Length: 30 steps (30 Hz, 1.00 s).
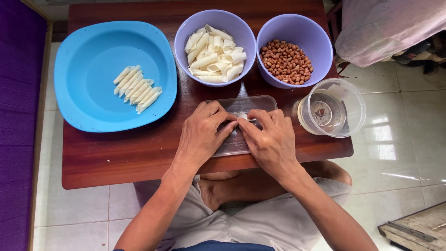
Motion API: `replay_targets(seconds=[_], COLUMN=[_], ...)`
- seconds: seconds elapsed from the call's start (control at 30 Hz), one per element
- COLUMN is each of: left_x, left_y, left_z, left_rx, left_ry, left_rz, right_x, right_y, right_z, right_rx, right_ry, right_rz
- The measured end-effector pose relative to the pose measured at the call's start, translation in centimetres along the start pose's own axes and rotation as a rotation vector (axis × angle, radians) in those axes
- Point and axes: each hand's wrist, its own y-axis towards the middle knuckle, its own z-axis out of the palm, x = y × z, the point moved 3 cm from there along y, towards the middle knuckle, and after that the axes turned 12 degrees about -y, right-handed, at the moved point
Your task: A person manually wraps individual peanuts in small white dough strips or wrappers to prepare snacks.
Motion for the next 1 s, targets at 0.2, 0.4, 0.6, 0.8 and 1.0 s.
replay_targets(seconds=[0.2,0.4,0.6,0.8,1.0], left_x=[0.7,0.6,0.8,1.0,1.0], left_y=[-0.3,-0.1,-0.2,-0.3,-0.7], left_z=[-0.6,-0.9,-0.8,-0.7,-0.9], left_rx=[-0.096,-0.142,-0.164,-0.176,-0.213], left_ry=[-0.222,-0.296,-0.297,-0.292,-0.354], left_rz=[-0.05,-0.054,-0.039,-0.03,-0.048], right_x=[-0.1,-0.2,-0.3,0.2,-0.3], right_y=[0.3,0.7,1.2,1.9,1.6], right_z=[0.2,0.1,0.5,0.4,1.0], right_rx=[0.043,0.107,0.103,0.089,-0.025], right_ry=[-0.057,-0.1,-0.093,-0.103,0.017], right_rz=[-0.043,-0.077,-0.052,-0.024,0.046])
